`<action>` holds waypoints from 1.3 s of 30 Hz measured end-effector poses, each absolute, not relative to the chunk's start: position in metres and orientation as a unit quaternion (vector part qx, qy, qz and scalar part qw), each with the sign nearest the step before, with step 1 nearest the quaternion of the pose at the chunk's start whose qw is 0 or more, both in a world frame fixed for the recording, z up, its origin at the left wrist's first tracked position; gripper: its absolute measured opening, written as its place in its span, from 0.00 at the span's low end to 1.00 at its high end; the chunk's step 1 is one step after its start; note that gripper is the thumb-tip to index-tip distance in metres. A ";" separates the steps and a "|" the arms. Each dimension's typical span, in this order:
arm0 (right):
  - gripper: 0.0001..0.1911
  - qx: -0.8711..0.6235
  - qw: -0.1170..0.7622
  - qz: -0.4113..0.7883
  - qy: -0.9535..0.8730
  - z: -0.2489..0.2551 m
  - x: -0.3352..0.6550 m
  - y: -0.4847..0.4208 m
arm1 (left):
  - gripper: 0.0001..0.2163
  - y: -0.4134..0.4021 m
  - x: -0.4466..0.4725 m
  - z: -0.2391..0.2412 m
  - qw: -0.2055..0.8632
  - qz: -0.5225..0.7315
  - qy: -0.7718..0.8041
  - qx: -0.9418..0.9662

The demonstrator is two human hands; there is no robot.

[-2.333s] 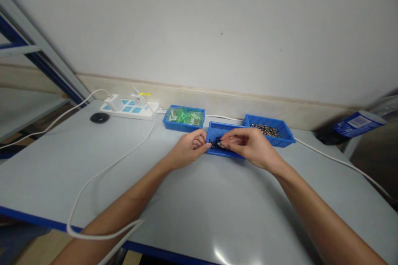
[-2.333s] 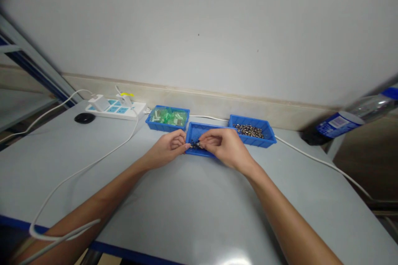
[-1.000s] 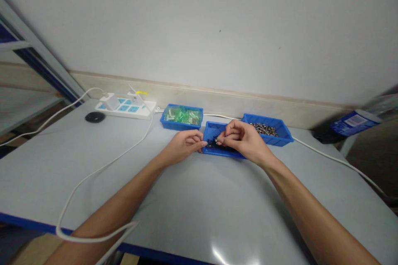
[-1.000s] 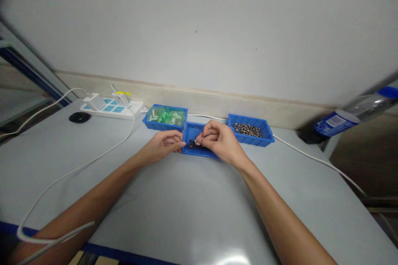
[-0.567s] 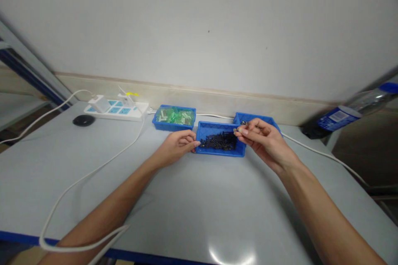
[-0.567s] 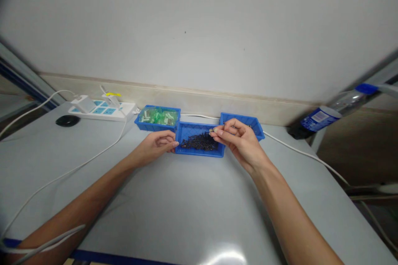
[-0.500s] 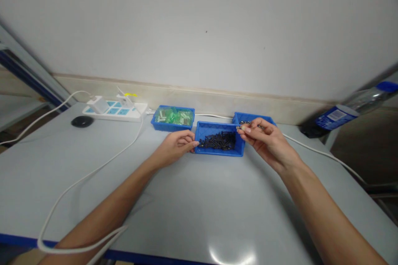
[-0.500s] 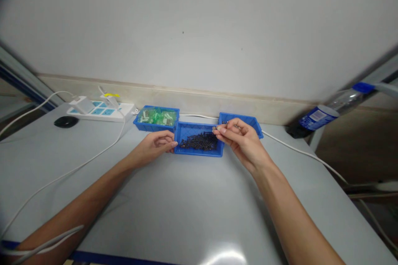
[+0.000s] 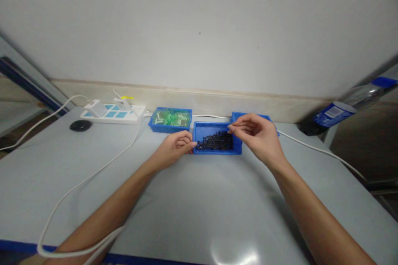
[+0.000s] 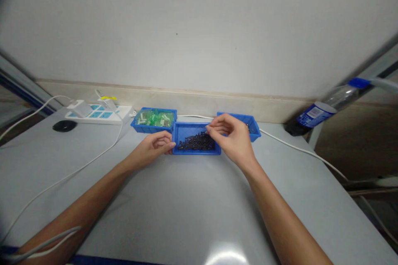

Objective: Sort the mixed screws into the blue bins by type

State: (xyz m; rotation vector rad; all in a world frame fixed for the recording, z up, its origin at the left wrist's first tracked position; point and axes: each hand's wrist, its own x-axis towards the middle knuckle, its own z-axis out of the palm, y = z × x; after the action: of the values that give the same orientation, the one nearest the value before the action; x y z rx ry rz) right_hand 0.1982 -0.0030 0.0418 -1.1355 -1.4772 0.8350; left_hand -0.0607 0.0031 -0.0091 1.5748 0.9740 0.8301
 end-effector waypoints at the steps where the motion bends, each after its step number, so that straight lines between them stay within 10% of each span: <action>1: 0.10 -0.461 0.468 0.353 -0.666 0.043 0.192 -0.004 | 0.13 0.003 -0.061 -0.009 0.528 0.345 0.407 0.660; 6: 0.03 -0.398 0.268 0.330 -0.813 0.041 0.165 0.003 | 0.14 0.004 -0.061 -0.009 0.529 0.350 0.404 0.659; 19: 0.07 -0.380 0.101 0.110 -0.913 0.034 0.141 0.015 | 0.12 0.003 -0.061 -0.014 0.540 0.364 0.382 0.656; 32: 0.08 -0.334 0.013 0.023 -0.942 0.039 0.143 0.027 | 0.11 0.001 -0.060 -0.010 0.539 0.360 0.383 0.658; 39: 0.14 -0.332 0.127 0.099 -0.929 0.045 0.152 0.020 | 0.13 0.003 -0.061 -0.010 0.544 0.364 0.379 0.654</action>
State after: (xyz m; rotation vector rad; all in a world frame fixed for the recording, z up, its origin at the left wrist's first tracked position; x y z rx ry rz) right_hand 0.1518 0.0201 0.0451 -0.9660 -2.7048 0.2894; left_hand -0.0605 0.0025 -0.0103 1.5533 0.8995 0.8647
